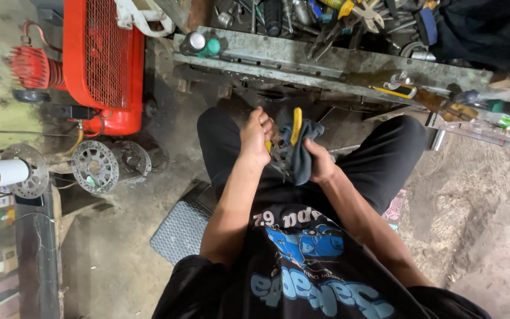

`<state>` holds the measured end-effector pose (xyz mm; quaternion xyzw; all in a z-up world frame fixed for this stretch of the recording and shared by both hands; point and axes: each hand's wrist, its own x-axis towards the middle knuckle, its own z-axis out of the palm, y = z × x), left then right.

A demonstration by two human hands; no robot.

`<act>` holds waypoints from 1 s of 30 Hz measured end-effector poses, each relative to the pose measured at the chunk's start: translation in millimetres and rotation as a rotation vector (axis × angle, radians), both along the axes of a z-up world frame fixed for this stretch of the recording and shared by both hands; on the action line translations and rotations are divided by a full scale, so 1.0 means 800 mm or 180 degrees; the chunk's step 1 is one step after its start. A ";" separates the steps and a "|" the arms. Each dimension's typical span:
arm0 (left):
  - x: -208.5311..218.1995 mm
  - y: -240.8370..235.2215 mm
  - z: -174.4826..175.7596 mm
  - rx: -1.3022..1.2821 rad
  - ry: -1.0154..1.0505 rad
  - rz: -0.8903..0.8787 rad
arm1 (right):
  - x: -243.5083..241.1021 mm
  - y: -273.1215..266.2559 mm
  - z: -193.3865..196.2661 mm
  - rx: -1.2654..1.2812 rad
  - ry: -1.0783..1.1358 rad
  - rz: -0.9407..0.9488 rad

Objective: The person sits on the workshop floor and uses yellow-handled pliers with a dark cloth to clean and work over a small metal component on their lap, repeatedly repositioning the part and the cloth while handling it by hand.

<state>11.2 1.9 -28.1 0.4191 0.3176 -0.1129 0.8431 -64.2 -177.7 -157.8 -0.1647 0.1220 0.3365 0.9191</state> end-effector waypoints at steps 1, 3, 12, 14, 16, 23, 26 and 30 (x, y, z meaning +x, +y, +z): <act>-0.004 -0.001 0.006 0.0000 0.0013 -0.0008 | -0.003 0.000 0.016 0.0000 0.0013 -0.0008; -0.001 0.001 0.021 -0.0268 0.0080 -0.0086 | 0.003 0.003 0.049 -0.0020 -0.0132 0.0014; -0.006 0.006 0.018 0.0401 -0.0262 -0.0419 | 0.018 0.003 0.076 -0.0572 -0.0404 -0.0446; -0.007 0.003 0.021 0.0283 -0.0130 -0.0573 | 0.024 -0.001 0.070 -0.0504 -0.0345 -0.0541; -0.010 0.002 0.020 0.0155 0.0000 -0.0704 | 0.023 0.000 0.071 -0.0442 -0.0289 -0.0612; -0.004 0.005 0.011 0.0241 -0.0068 -0.0428 | 0.019 0.012 0.099 -0.0585 -0.0309 -0.0372; -0.013 0.006 0.007 0.0392 -0.0007 -0.0429 | 0.039 0.019 0.149 -0.0552 -0.0305 -0.0700; -0.015 -0.002 0.037 0.1102 -0.0328 -0.0179 | 0.042 0.043 0.181 -0.1749 -0.0387 -0.1008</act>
